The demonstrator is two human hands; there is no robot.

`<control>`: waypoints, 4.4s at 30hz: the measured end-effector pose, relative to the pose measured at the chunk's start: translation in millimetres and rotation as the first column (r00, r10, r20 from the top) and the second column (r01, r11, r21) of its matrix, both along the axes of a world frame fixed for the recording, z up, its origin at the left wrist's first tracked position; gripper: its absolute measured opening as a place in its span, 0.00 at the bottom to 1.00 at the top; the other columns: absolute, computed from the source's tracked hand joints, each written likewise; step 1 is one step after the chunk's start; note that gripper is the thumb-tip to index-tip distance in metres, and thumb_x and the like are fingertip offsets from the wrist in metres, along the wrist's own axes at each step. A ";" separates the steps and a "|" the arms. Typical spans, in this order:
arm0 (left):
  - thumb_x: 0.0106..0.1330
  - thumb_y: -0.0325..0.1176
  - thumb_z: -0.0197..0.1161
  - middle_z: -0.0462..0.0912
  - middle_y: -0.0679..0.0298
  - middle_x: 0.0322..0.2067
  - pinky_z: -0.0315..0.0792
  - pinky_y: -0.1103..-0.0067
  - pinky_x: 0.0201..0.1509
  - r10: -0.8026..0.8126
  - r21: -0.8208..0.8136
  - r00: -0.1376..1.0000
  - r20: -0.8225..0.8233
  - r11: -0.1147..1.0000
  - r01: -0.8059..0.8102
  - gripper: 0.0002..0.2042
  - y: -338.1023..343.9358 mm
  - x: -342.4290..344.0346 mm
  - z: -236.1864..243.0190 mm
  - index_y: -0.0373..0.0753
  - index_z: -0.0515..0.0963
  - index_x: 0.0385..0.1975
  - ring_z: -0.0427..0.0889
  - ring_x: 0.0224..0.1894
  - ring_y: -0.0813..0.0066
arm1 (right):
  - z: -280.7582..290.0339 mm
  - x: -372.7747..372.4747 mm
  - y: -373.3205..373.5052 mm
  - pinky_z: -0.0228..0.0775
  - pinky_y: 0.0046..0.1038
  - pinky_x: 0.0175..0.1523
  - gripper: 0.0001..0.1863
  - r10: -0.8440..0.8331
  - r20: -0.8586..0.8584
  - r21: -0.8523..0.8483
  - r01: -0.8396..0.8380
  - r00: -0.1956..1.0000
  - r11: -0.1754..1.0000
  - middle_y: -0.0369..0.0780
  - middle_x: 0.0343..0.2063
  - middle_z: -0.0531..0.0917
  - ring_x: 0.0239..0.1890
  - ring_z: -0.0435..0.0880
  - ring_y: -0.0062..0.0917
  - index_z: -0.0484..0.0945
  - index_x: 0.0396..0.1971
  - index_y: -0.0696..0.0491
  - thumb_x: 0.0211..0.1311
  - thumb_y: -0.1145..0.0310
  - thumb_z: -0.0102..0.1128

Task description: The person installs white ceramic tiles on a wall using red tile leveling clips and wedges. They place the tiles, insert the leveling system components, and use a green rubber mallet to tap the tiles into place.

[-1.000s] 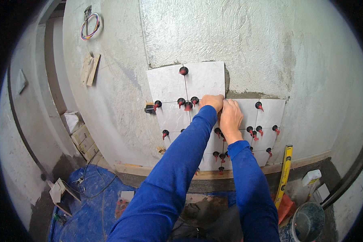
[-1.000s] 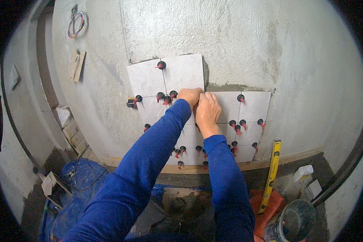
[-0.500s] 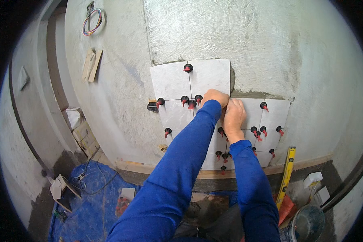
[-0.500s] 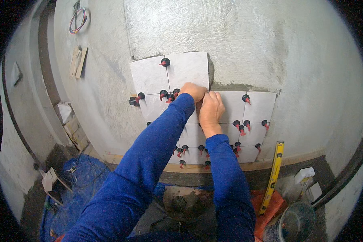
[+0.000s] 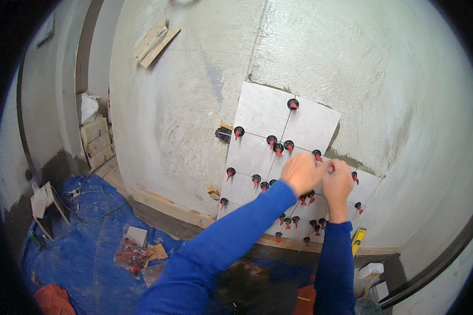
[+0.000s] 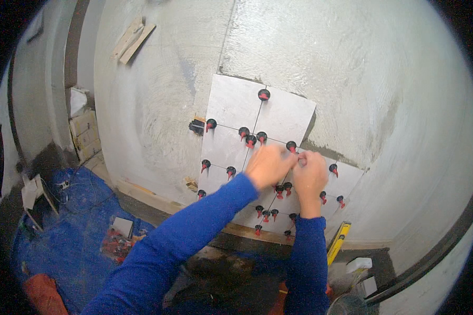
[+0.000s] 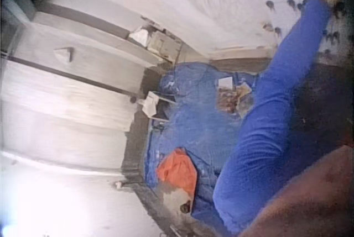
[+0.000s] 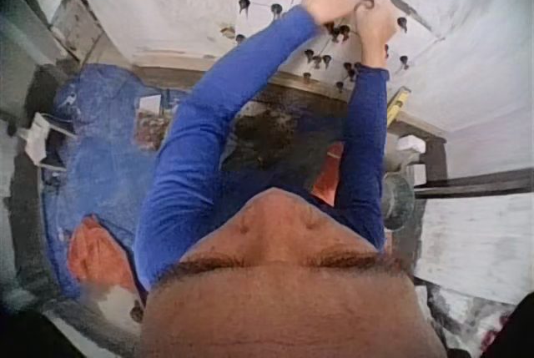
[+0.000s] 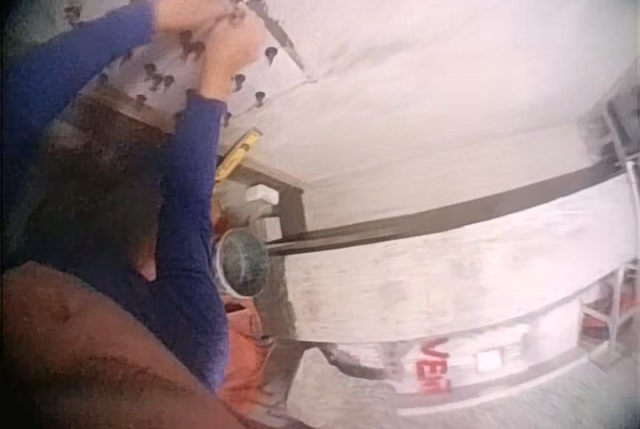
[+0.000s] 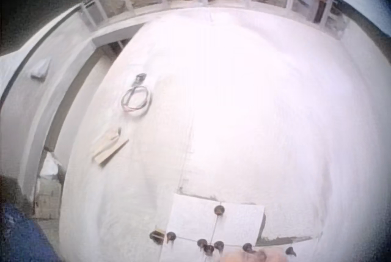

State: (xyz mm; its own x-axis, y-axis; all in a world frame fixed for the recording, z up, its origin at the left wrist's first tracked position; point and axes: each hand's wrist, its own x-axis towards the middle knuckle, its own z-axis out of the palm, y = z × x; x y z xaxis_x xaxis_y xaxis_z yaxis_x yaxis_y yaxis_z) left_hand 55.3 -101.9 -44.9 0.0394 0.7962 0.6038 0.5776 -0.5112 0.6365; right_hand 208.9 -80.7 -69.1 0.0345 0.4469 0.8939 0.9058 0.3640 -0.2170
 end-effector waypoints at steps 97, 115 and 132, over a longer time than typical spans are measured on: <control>0.75 0.38 0.64 0.83 0.65 0.34 0.81 0.67 0.46 0.338 -0.236 -0.063 0.939 0.768 0.595 0.14 -173.3 -235.7 -488.1 0.35 0.80 0.51 0.85 0.38 0.68 | 194.6 23.6 -93.6 0.77 0.46 0.51 0.30 -0.017 0.480 -0.109 0.079 0.877 0.991 0.52 0.42 0.87 0.44 0.87 0.48 0.73 0.72 0.34 0.71 0.67 0.62; 0.77 0.38 0.63 0.80 0.64 0.35 0.80 0.66 0.46 0.341 -0.237 -0.074 0.937 0.778 0.581 0.15 -178.9 -238.1 -478.3 0.34 0.78 0.54 0.82 0.38 0.68 | 204.6 12.9 -83.6 0.80 0.47 0.51 0.27 -0.080 0.530 -0.095 0.153 0.844 0.984 0.51 0.43 0.88 0.44 0.88 0.47 0.76 0.69 0.31 0.71 0.65 0.63; 0.77 0.38 0.63 0.79 0.65 0.36 0.79 0.68 0.47 0.348 -0.255 -0.047 0.936 0.766 0.591 0.16 -178.4 -236.2 -478.5 0.34 0.76 0.56 0.81 0.39 0.69 | 206.4 12.6 -83.0 0.77 0.41 0.53 0.30 -0.074 0.555 -0.154 0.190 0.828 0.970 0.55 0.48 0.86 0.46 0.88 0.48 0.77 0.69 0.36 0.68 0.72 0.64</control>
